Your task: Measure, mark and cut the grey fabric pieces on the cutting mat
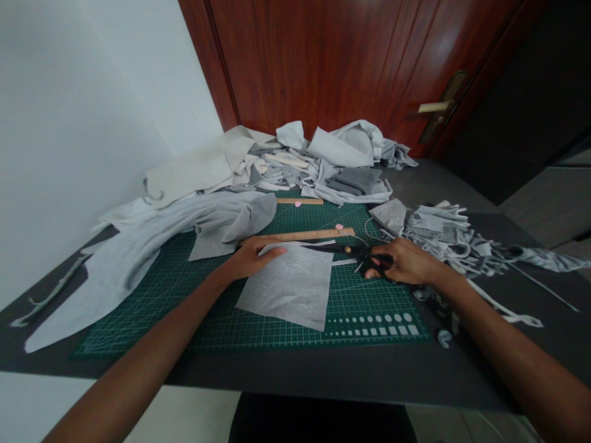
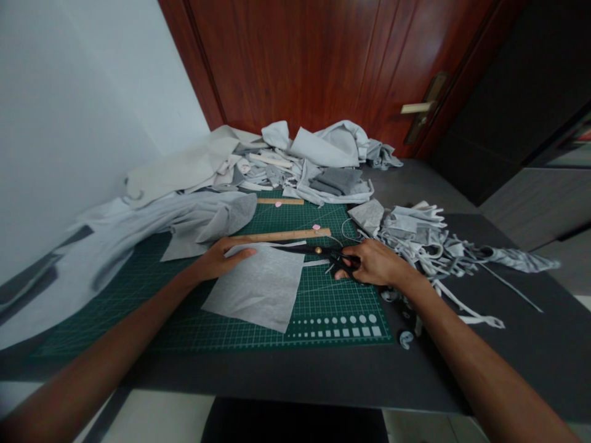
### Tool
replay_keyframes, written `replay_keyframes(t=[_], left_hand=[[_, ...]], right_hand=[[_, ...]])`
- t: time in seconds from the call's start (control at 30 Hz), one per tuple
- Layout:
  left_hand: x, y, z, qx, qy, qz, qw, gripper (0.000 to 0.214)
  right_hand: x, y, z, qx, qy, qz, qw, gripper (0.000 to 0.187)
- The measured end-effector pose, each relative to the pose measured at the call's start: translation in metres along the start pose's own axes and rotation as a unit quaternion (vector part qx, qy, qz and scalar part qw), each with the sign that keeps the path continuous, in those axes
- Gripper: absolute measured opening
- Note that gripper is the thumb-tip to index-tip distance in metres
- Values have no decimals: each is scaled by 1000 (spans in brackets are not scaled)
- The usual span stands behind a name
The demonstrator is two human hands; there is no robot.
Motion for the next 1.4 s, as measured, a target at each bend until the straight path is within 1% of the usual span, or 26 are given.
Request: replay_keyframes(t=[0.2, 0.37, 0.53, 0.67, 0.87, 1.2, 1.4], left_hand=[[-1, -3, 1, 3, 3, 7, 1000, 37], [-1, -4, 1, 5, 11, 1, 1000, 36], [0, -2, 0, 6, -6, -3, 1000, 35], [0, 0, 0, 12, 4, -8, 1000, 34], [-1, -3, 1, 15, 11, -17, 1000, 37], [0, -4, 2, 5, 13, -12, 1000, 34], [-2, -5, 2, 6, 31, -12, 999, 36]], right_hand=[[0, -1, -1, -8, -15, 9, 1000, 42], [0, -1, -1, 2, -13, 9, 1000, 43], [0, 0, 0, 7, -6, -7, 1000, 43], [0, 0, 0, 5, -2, -8, 1000, 41], [0, -1, -1, 2, -5, -17, 1000, 44], [0, 3, 1, -5, 1, -29, 1000, 41], [0, 2, 1, -6, 4, -30, 1000, 39]])
Point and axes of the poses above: each hand's wrist, its own x-axis towards the middle knuckle, its own z-axis out of the palm, y = z × x, the point moved 3 cm from there along x, towards the middle knuckle, and after that the axes turned 14 degrees about y, right-handed, at the moved point
